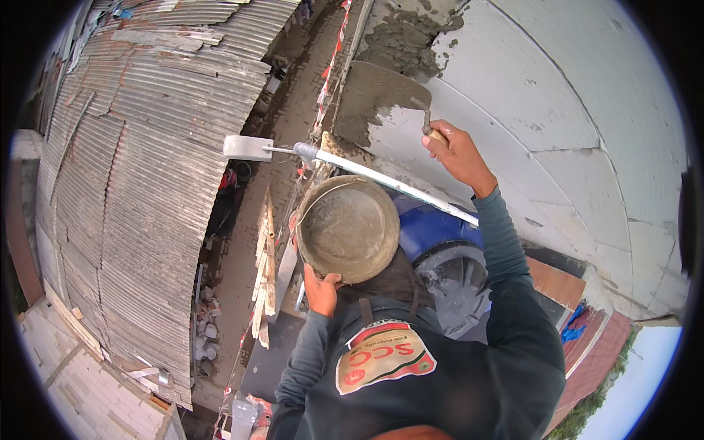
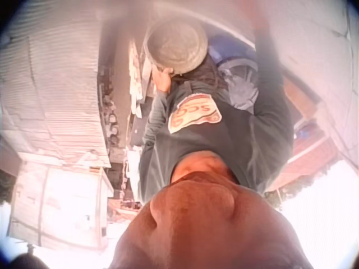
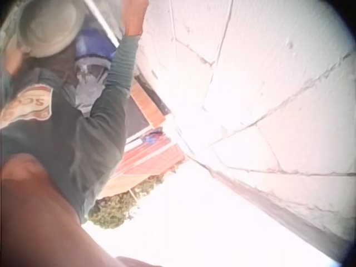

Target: The person applies cement to the corner of a wall using a trowel, scooping the mortar from a bucket and spreading it along the vertical edge.

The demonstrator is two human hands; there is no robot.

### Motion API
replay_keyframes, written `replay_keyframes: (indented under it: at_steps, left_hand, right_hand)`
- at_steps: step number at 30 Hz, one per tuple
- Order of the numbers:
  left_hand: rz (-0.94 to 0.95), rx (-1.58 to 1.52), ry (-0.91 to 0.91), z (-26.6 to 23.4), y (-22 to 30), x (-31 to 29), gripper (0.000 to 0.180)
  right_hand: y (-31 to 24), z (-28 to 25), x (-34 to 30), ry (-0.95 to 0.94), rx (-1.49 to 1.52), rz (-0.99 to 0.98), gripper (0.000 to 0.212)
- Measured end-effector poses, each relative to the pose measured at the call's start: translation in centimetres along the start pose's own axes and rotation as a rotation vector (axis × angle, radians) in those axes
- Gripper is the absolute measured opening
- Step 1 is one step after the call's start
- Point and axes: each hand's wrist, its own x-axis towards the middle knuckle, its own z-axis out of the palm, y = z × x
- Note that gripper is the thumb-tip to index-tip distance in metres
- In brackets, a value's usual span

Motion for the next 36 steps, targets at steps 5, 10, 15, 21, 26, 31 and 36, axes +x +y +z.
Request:
replay_keyframes:
  at_steps: [5, 10, 15, 21, 26, 31, 36]
  left_hand:
    - [-0.017, 0.032, 0.039, -0.3, -0.2, -0.6, 0.05]
    - [-0.05, 0.03, -0.025, 0.1, 0.0, -0.7, 0.058]
    - [-0.043, 0.045, 0.005, -0.7, -0.3, -0.5, 0.057]
    - [-0.003, 0.015, -0.034, -0.6, -0.6, 0.4, 0.052]
    - [0.036, -0.002, -0.031, -0.4, -0.4, 0.6, 0.05]
    - [0.036, 0.026, -0.029, -0.7, -0.6, 0.7, 0.051]
    - [0.019, 0.042, -0.035, -1.0, -0.5, 0.4, 0.053]
  right_hand:
    - [12.5, 10.4, 5.9, -0.261, -0.104, 0.031, 0.04]
    - [25.9, 16.1, 10.8, -0.292, -0.068, 0.004, 0.042]
    - [18.6, 13.0, 10.2, -0.326, 0.068, 0.234, 0.036]
    - [10.0, 5.3, 5.5, -0.259, 0.173, 0.319, 0.041]
    - [5.4, 1.6, 2.9, -0.187, 0.208, 0.264, 0.039]
    - [1.7, -1.7, 0.6, -0.111, 0.126, 0.187, 0.04]
    - [-0.1, -2.4, -1.1, 0.007, -0.016, 0.053, 0.039]
